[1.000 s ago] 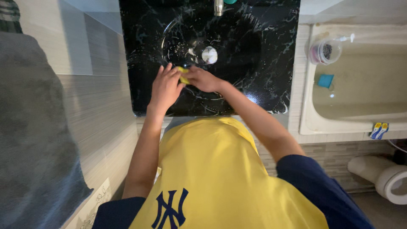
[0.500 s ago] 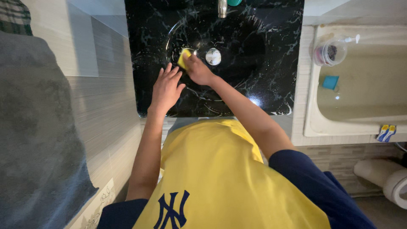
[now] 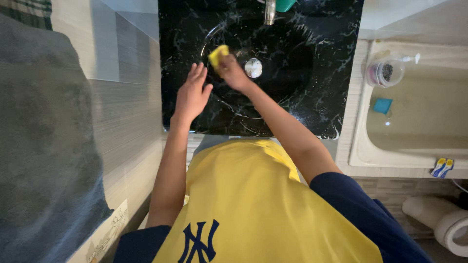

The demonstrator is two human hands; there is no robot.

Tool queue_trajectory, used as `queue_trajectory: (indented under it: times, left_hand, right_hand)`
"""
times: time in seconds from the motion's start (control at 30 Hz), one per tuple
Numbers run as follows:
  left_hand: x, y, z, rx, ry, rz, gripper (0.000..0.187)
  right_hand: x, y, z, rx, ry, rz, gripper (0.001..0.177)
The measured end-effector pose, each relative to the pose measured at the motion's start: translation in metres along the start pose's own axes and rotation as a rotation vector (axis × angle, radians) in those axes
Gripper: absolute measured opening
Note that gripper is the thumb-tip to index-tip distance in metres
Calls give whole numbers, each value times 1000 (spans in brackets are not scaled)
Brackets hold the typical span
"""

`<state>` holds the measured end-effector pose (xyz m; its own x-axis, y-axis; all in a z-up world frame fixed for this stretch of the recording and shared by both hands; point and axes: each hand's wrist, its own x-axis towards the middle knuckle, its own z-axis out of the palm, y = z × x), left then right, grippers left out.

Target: The person cleans a black marble bathroom sink by scrubbing the interior bowl, the countertop, and around the faucet with a yellow sponge.

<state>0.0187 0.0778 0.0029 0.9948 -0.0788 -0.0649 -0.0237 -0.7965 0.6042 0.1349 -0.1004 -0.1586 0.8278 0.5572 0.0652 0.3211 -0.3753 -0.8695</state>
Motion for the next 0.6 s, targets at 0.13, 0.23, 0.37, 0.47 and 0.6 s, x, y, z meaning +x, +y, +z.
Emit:
queue_trajectory:
  times: [0.13,0.23,0.37,0.47,0.6]
  left_hand:
    - [7,-15,0,-68,102,49,52]
    - [14,-17,2,-55,112,37,53]
    - [15,-15,-1,-47,103,25,55]
    - [18,-12,-2,-28,71,11,55]
    - [18,-10,-2,-5,62,11,57]
  right_hand:
    - [-17,-16,6,223,-128,93,44]
    - [-18,17,4,195,-160,140,31]
    - [13,59,2,222,126,475,43]
    - [35,54,-10,387,315,414,73]
    - [31,25,-1,-18,156,-11,66]
